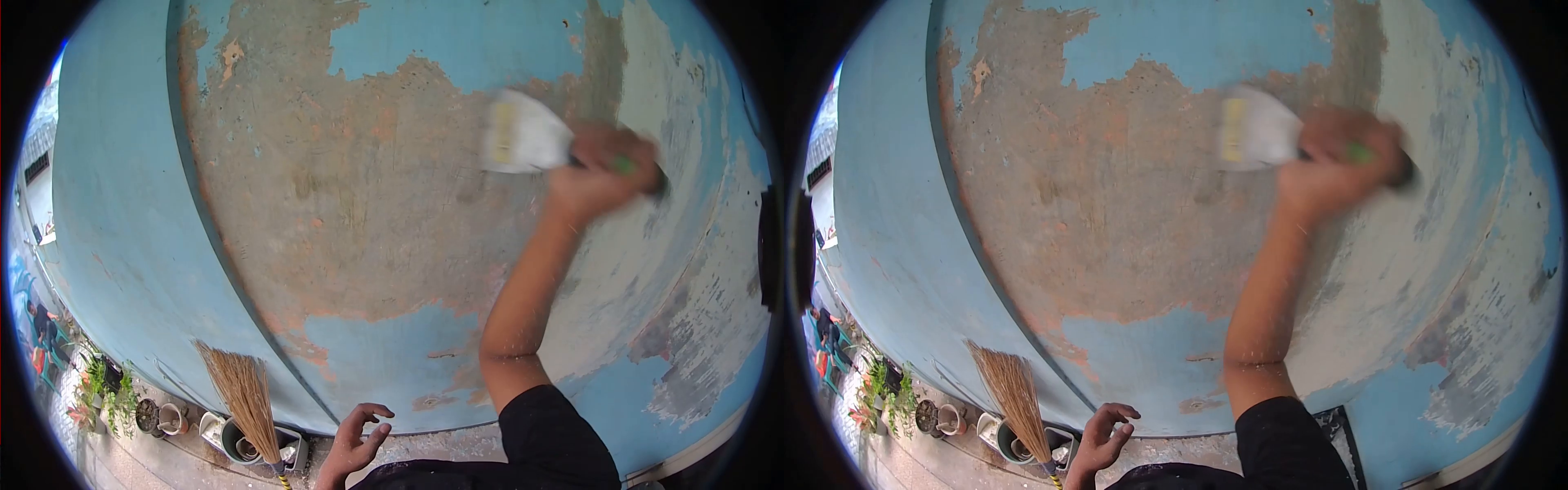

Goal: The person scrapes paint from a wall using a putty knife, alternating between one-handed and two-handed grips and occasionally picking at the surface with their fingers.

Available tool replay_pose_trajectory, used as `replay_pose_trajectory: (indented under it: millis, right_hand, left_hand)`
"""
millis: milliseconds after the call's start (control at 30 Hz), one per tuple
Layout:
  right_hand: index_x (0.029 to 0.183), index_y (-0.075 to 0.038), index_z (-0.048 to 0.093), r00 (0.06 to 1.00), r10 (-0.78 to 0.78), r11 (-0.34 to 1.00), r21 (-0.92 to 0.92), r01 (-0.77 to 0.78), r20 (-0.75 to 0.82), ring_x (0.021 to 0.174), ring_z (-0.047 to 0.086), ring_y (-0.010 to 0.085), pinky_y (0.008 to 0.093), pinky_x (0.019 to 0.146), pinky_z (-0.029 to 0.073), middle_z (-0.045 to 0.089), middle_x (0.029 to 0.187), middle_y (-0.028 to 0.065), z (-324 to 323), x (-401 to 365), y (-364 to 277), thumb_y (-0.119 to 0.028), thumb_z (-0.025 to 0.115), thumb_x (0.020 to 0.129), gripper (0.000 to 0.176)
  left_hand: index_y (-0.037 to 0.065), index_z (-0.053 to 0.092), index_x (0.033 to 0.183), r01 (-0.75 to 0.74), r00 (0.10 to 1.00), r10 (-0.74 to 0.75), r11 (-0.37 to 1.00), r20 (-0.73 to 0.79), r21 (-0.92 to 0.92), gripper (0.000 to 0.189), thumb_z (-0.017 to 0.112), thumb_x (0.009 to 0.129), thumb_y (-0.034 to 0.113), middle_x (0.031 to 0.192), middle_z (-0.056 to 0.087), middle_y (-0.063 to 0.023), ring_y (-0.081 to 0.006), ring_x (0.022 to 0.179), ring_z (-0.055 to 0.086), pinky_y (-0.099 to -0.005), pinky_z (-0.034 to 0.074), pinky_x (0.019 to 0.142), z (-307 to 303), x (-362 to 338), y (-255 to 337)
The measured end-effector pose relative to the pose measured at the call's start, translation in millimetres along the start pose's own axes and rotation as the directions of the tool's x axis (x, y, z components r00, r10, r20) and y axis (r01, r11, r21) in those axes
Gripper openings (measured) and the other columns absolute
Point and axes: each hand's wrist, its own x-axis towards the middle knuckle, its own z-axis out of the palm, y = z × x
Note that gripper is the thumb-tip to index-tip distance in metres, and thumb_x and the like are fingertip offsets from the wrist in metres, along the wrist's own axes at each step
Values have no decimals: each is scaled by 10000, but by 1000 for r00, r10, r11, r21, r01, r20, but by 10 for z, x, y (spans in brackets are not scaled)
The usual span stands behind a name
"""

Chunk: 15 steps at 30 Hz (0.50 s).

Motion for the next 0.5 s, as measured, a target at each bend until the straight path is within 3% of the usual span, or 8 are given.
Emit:
replay_pose_trajectory:
  millis: [67, 100, 133, 200, 267, 333, 433, 500]
  right_hand:
    - [653, -176, 325, 997, 65, 980, -186, -71, -42, 425, 213, 105, 300, 452, 267, 275, 509, -30, 174, -99, 170, -274, 463, 925, 320]
    - [655, -176, 331, 993, 104, 982, -168, -92, 63, 425, 219, 104, 296, 451, 261, 282, 509, -28, 109, -63, 126, -259, 471, 920, 311]
    - [655, -176, 331, 993, 100, 981, -174, -89, 58, 425, 219, 104, 296, 451, 261, 282, 509, -28, 28, -6, 14, -259, 471, 920, 311]
    - [658, -164, 325, 999, 28, 997, 68, -29, 16, 424, 227, 115, 290, 450, 233, 283, 511, -21, -66, 156, -185, -259, 479, 916, 315]
    - [651, -166, 334, 998, -44, 999, 15, 44, -42, 423, 224, 107, 274, 445, 209, 283, 513, -35, -88, 169, 17, -277, 481, 919, 325]
    - [625, -179, 342, 910, 408, 913, 2, -409, -71, 425, 241, 97, 254, 442, 236, 282, 511, -50, -18, -45, 489, -288, 464, 925, 341]
    - [605, -179, 342, 960, 271, 962, -60, -267, 66, 430, 256, 102, 258, 447, 254, 285, 503, -51, 62, -148, 254, -291, 457, 924, 357]
    - [601, -170, 339, 981, 194, 979, -67, -192, 25, 430, 256, 106, 270, 447, 257, 286, 498, -45, 0, -76, 120, -296, 461, 927, 369]
  left_hand:
    - [-5, 554, 1114, -16, 1000, 15, 999, 13, 47, 256, 633, 918, 139, 1098, 626, -96, -179, 1073, 561, -342, 409, 957, 13, 26, 26]
    - [7, 576, 1102, -26, 999, 25, 998, 22, 61, 248, 638, 916, 160, 1086, 640, -94, -183, 1059, 570, -338, 415, 939, 31, 59, 49]
    - [19, 598, 1090, -30, 999, 28, 997, 37, 76, 242, 643, 915, 180, 1074, 655, -92, -187, 1045, 579, -334, 421, 920, 36, 63, 69]
    - [20, 599, 1088, -17, 999, 14, 998, 44, 60, 240, 644, 914, 179, 1075, 655, -94, -192, 1046, 582, -342, 424, 921, 65, 106, 90]
    - [22, 600, 1086, 9, 999, -11, 999, 47, 45, 239, 645, 913, 179, 1077, 655, -96, -198, 1047, 586, -351, 428, 921, 111, 138, 102]
    - [21, 601, 1091, -47, 994, 38, 995, 105, 87, 248, 652, 908, 181, 1074, 655, -99, -202, 1046, 588, -353, 431, 918, 149, 203, 161]
    - [5, 580, 1104, -65, 985, 45, 991, 165, 121, 264, 643, 911, 173, 1086, 641, -104, -198, 1064, 574, -350, 420, 945, 160, 206, 264]
    - [-11, 560, 1107, -61, 988, 47, 994, 150, 88, 293, 645, 914, 192, 1101, 623, -112, -204, 1092, 558, -356, 401, 982, 136, 176, 211]
